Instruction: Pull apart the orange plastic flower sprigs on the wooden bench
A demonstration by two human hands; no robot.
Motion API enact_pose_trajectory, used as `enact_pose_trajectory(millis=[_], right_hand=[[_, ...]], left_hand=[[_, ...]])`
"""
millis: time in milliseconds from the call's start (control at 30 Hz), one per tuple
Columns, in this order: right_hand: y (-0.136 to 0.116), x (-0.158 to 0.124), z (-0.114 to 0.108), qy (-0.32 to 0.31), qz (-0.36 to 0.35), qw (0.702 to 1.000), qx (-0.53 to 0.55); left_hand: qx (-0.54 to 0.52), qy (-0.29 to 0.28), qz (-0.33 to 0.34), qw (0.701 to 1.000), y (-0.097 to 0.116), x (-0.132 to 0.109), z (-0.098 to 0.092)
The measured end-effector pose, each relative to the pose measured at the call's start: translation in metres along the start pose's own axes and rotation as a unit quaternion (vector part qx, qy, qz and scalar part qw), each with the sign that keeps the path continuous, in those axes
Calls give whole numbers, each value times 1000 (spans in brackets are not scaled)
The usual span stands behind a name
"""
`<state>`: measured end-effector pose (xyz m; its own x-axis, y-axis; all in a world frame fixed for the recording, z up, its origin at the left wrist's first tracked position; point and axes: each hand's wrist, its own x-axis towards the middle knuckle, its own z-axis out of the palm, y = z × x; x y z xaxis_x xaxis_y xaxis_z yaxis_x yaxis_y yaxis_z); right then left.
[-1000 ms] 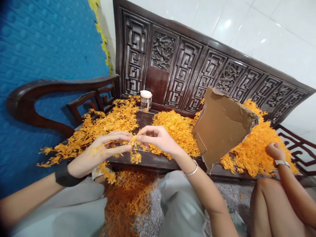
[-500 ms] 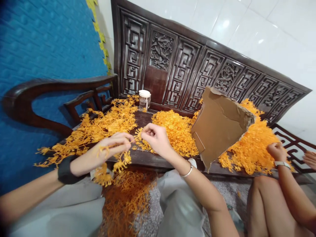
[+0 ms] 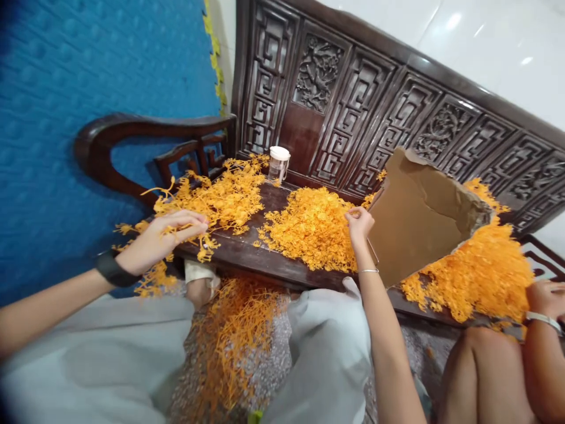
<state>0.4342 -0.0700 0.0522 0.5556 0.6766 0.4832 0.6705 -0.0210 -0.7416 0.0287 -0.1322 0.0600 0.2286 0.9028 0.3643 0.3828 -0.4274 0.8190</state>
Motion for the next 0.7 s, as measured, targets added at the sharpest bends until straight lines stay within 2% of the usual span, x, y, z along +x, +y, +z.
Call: enact_pose_trajectory(millis=[167,233,367,467,533,600,667,700], right_hand=[[11,5,8,-53,-1,999,-1],[11,5,8,-55,-18,998,-17],[0,1,3,2,-103,992,-68],[-21,-11,-5,51,-192,979,-49],[-39,-24,-13,79,-268,960,-21],[-58,-46,-18,77,-363,929,-4],[-72,-79,-15,2,-484,875,-3],[-77,-99,-10,-70,-549,833,-7]], left_hand=[[32,31,-20,999,-16,-5,-17],[40,42,-23,998,-19,-6,-22],[49,58,-16,997,-30,-4,-24],[63,61,-1,996,-39,2,-21],[73,52,12,996,-41,5,-19],[81,44,23,995,-41,7,-16],[88,40,35,995,-38,7,-12],[90,37,41,994,-37,8,-10]])
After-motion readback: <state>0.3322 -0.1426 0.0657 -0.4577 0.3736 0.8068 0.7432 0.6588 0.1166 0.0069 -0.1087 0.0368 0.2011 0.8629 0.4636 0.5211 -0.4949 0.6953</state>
